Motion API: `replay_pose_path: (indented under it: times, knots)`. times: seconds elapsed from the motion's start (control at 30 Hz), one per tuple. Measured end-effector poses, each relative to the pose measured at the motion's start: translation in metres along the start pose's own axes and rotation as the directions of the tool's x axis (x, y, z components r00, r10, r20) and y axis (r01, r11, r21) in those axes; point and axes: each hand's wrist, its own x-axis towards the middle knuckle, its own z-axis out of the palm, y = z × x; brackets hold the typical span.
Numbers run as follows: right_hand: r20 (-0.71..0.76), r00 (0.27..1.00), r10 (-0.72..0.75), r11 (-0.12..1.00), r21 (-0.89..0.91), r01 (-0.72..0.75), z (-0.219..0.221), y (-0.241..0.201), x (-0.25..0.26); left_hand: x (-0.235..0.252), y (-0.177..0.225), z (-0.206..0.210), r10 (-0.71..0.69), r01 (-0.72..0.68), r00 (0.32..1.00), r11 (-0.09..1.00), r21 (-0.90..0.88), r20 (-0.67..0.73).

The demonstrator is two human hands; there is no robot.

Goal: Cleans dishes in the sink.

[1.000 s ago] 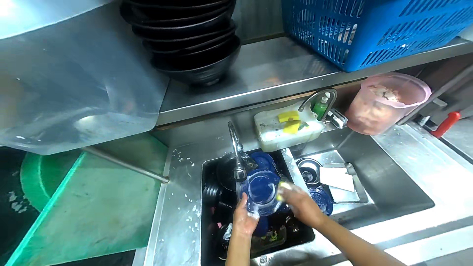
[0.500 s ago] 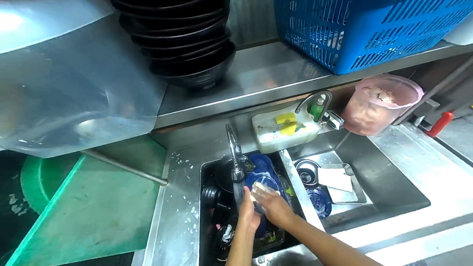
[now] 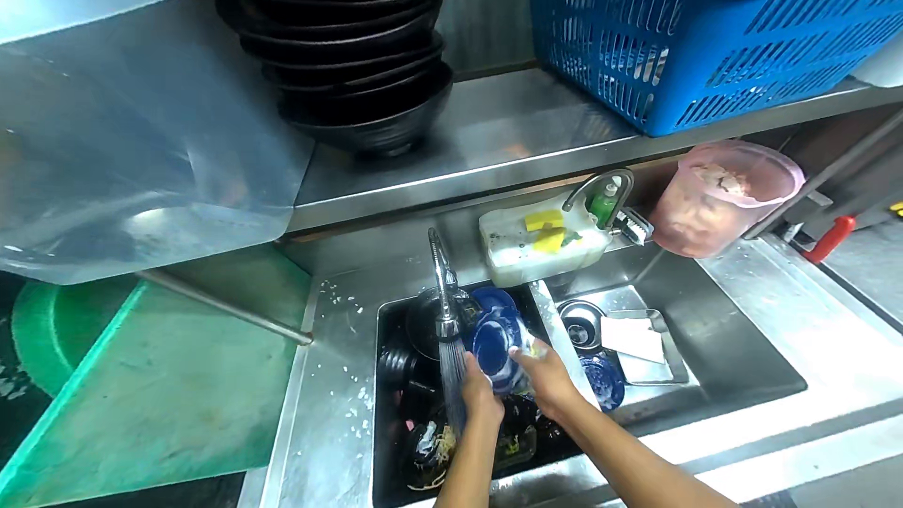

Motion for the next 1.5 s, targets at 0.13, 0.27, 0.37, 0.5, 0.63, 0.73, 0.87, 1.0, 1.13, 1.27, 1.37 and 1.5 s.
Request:
replay_pose_path:
  times: [0.13,0.27,0.37,0.5,0.63,0.73,0.87,1.0,1.13,1.27,1.37,1.5]
  knots:
    - [0.025,0.968,-0.248,0.794,-0.567,0.218,-0.017,-0.018,0.011,-0.003,-0.012,-0.012,0.202,-0.278,0.956,0.856,0.436,0.213]
    - [0.333,0.905,-0.265,0.472,-0.773,0.423,-0.003,-0.006,-0.01,-0.042,0.022,-0.005,0.086,-0.065,0.883,0.996,-0.061,0.462]
    - [0.574,0.804,-0.157,0.436,-0.69,0.578,0.018,-0.006,-0.036,-0.063,0.048,-0.009,0.098,0.036,0.897,0.956,-0.291,0.432]
    - [0.701,0.68,-0.214,0.34,-0.6,0.725,0.025,-0.022,-0.003,-0.069,0.038,-0.02,0.057,0.114,0.863,0.946,-0.304,0.502]
    - [0.481,0.843,-0.241,0.169,-0.834,0.525,-0.003,-0.01,0.036,-0.057,0.025,-0.022,0.122,0.08,0.857,0.929,-0.362,0.501]
    - [0.451,0.887,-0.101,0.275,-0.844,0.461,-0.009,0.012,-0.005,-0.039,0.03,-0.029,0.177,0.022,0.86,0.924,-0.382,0.479]
    - [0.622,0.773,-0.125,0.283,-0.724,0.629,0.011,-0.004,-0.017,-0.052,0.026,-0.014,0.118,0.033,0.853,0.96,-0.278,0.508]
    - [0.446,0.868,-0.22,0.171,-0.858,0.485,-0.029,-0.018,0.039,-0.054,0.022,-0.011,0.096,0.063,0.865,0.953,-0.297,0.492]
    - [0.07,0.986,-0.149,0.736,-0.659,0.158,-0.062,-0.012,0.05,-0.037,0.014,-0.007,0.07,0.082,0.909,0.936,-0.342,0.41]
    - [0.032,0.991,0.131,0.987,-0.092,-0.128,-0.08,-0.001,0.026,-0.002,-0.003,-0.021,0.108,-0.19,0.931,0.959,0.21,0.349]
    - [-0.218,0.975,0.054,0.995,0.09,-0.035,-0.129,0.007,0.035,0.038,0.005,-0.043,0.159,-0.412,0.898,0.631,0.658,0.41]
    - [-0.573,0.815,0.088,0.978,0.204,0.038,-0.215,0.026,0.047,0.031,0.001,-0.067,0.083,-0.325,0.946,0.267,0.907,0.314]
